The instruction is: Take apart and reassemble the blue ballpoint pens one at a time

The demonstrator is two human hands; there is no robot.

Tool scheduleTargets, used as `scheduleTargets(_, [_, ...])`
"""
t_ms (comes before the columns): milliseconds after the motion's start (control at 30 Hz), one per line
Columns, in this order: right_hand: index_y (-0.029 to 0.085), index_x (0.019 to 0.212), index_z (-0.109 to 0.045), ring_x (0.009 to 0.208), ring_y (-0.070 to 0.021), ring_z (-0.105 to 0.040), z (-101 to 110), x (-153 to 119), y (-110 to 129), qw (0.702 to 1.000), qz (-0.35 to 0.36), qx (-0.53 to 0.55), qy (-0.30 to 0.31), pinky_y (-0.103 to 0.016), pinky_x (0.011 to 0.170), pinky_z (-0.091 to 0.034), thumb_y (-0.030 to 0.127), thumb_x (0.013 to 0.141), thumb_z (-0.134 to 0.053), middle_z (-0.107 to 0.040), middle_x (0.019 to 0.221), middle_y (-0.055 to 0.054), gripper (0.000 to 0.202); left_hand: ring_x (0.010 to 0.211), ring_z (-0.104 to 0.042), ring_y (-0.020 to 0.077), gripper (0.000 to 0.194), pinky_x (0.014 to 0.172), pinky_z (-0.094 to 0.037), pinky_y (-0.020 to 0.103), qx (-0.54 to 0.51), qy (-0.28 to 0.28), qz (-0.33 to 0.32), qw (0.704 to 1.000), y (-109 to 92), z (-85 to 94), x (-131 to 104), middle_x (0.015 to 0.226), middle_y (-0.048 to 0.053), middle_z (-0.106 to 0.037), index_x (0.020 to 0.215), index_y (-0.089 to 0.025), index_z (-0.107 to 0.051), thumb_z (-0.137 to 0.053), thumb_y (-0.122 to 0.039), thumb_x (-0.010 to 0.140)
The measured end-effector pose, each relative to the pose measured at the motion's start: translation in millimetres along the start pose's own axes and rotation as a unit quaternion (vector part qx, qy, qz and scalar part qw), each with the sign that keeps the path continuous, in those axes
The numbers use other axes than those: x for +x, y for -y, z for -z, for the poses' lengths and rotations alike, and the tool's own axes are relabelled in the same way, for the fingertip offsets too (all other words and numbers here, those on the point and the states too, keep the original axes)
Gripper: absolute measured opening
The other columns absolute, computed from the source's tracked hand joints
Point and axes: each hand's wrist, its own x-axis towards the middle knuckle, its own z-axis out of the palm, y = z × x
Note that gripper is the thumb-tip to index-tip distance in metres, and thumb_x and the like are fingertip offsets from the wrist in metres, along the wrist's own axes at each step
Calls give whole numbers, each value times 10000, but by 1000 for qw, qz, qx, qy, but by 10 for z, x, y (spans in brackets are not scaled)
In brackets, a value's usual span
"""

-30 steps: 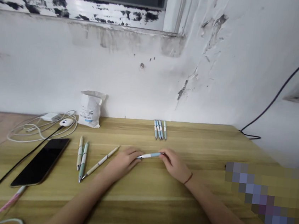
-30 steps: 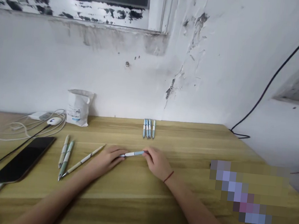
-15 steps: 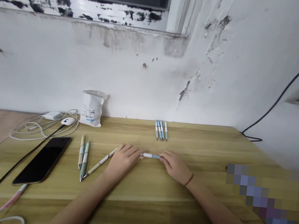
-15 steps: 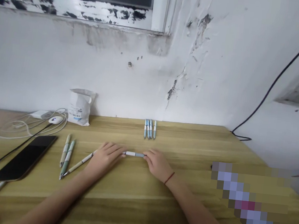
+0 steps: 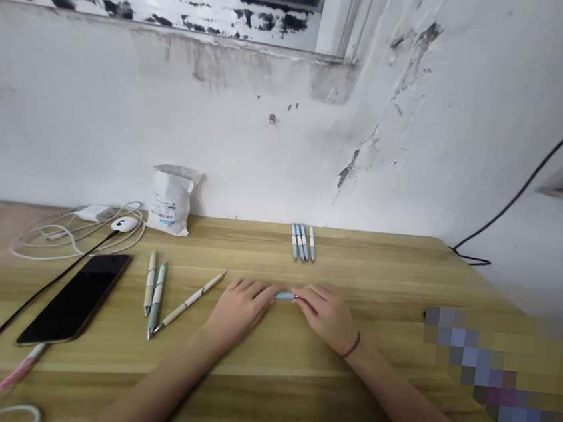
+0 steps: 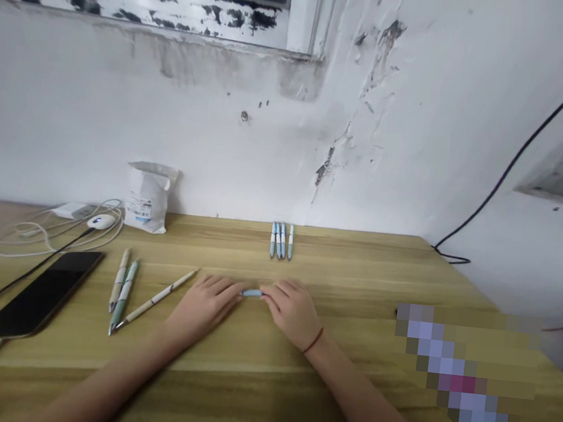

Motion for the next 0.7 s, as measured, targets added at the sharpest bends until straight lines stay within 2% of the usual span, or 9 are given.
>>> scheduleTargets(100, [194,929,-602,792,-177,-560,-3,10,54,998,-33,42,36,-317,734,-418,280,895,-472,-644,836,-44,159,919,-553,200,344,779,-405,338,5,7,-10,1000,-21,-23,-3,1025,58,-616,1195,-224,-488,-437,-151,862])
scheduleTargets(200, [190,786,-593,729,-173,-548,-17,17,66,991,-79,78,70,-302,681,-419,302,916,-414,-613,732,-40,248,937,-547,214,374,786,-419,351,2,15,-4,1000,-36,-18,-6,1046,64,-606,1194,-210,-479,-438,-117,835])
scheduleTargets(267, [191,743,-583,704,-168,-545,-32,16,61,987,-96,107,71,-294,665,-417,288,918,-400,-601,697,-34,272,940,-549,218,361,792,-429,350,0,25,-2,1000,-46,-11,-7,1030,70,-609,1178,-197,-486,-425,-115,832])
scheduleTargets(333, [195,799,-599,728,-168,-558,-47,13,56,983,-109,138,59,-294,688,-425,275,904,-430,-621,743,-35,215,905,-566,206,350,768,-448,327,-7,43,-1,999,-58,-7,-9,1002,65,-616,1171,-197,-487,-403,-119,840])
scheduleTargets(433, [203,889,-614,795,-175,-577,-54,9,59,977,-116,170,50,-302,745,-436,259,877,-479,-647,837,-43,146,831,-593,176,351,705,-470,283,-23,64,13,998,-75,-10,-16,1002,42,-617,1216,-235,-449,-366,-171,881])
scheduleTargets(533, [208,931,-614,829,-178,-580,-39,17,75,976,-119,177,49,-307,774,-434,277,869,-494,-653,880,-45,152,808,-606,163,334,662,-470,251,-21,51,29,998,-86,-25,-19,981,33,-615,1241,-270,-435,-341,-315,924])
scheduleTargets(600, [205,898,-617,804,-173,-578,-24,26,87,975,-120,178,58,-302,758,-432,298,883,-469,-651,848,-41,175,788,-611,158,330,629,-464,235,-10,44,38,998,-86,-39,-20,950,26,-614,1223,-286,-461,-335,-364,928])
scheduleTargets(700, [199,775,-612,729,-165,-563,-9,35,99,973,-128,176,73,-292,708,-426,306,911,-409,-632,739,-33,266,765,-614,148,302,620,-463,232,-4,38,42,998,-83,-54,-22,950,16,-613,1180,-298,-498,-336,-351,931])
